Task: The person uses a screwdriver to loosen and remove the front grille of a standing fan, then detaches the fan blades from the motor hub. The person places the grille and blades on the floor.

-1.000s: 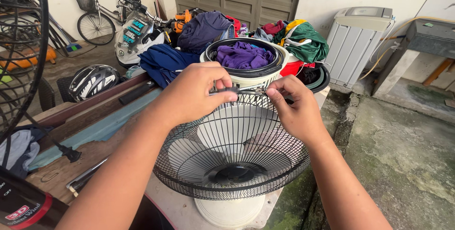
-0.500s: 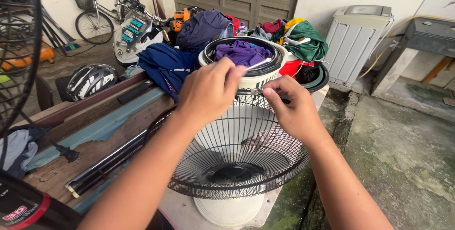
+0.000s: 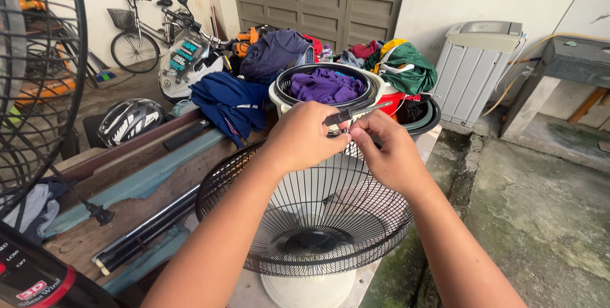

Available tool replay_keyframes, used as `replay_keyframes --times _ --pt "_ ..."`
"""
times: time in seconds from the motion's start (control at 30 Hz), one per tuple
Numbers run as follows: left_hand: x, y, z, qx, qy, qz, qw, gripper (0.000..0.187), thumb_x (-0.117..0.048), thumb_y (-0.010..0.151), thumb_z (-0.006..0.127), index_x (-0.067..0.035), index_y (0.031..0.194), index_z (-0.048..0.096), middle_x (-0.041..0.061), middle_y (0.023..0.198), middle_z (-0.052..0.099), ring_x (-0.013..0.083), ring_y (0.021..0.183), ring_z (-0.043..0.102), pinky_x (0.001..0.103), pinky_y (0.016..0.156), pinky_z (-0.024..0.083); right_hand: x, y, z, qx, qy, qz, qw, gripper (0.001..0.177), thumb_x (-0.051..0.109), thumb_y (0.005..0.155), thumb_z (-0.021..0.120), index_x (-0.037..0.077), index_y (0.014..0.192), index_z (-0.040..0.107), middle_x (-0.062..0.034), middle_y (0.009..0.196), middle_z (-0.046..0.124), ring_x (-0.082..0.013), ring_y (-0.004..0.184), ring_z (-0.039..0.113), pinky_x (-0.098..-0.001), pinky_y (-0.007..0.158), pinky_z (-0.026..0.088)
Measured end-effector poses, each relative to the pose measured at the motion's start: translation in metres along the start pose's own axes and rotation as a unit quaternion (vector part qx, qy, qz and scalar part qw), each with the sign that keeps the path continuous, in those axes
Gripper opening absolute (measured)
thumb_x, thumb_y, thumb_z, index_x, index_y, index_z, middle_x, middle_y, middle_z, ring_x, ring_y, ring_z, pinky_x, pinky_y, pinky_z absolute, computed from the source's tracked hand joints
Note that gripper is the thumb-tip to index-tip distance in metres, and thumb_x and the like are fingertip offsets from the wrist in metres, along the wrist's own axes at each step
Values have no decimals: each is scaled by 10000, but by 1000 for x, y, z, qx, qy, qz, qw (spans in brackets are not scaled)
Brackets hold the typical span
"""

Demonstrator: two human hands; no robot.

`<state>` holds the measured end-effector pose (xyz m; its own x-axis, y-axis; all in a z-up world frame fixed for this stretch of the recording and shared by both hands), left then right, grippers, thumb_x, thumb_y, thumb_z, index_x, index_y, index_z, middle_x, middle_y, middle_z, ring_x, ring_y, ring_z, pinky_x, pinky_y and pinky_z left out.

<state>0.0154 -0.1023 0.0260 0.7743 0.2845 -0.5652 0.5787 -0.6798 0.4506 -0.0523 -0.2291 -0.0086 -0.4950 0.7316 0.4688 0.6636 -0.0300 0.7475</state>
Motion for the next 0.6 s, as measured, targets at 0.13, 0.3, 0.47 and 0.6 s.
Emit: replay_keyframes --times 0.13,0.3,0.47,0.6 --pt "-6 0 0 -21 41 -2 999 235 -303 706 691 -106 835 682 102 533 579 250 468 557 384 479 432 -27 -3 3 5 89 100 991 102 102 903 624 12 950 615 -46 870 633 -133 823 598 -277 761 486" --pt "-14 2 8 -31 68 29 997 228 -290 741 631 -114 873 691 112 620 631 312 590 633 432 579 490 -59 -13 -5 16 259 167 951 91 -1 877 622 -14 967 612 -17 922 642 -89 860 610 -253 780 503" --pt "-19 3 13 -48 76 102 991 227 -251 747 639 -79 888 686 132 735 649 322 716 638 439 635 484 -68 -17 -6 16 278 145 950 97 1 894 629 -27 986 623 -16 948 640 -80 865 594 -252 780 500" --pt "-19 3 14 -45 101 114 987 207 -233 767 649 -38 835 655 134 751 650 324 748 641 437 653 484 -71 -10 -1 36 305 169 936 134 3 866 625 -8 998 605 -17 909 665 -81 847 611 -252 753 505"
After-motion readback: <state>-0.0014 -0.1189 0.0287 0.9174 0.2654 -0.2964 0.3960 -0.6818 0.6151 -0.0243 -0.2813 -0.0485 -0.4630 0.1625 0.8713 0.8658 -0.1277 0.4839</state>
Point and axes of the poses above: each hand's wrist, its own y-axis towards the middle knuckle, its own z-axis out of the palm, x = y × z, the point moved 7 cm from there along y, towards the middle knuckle
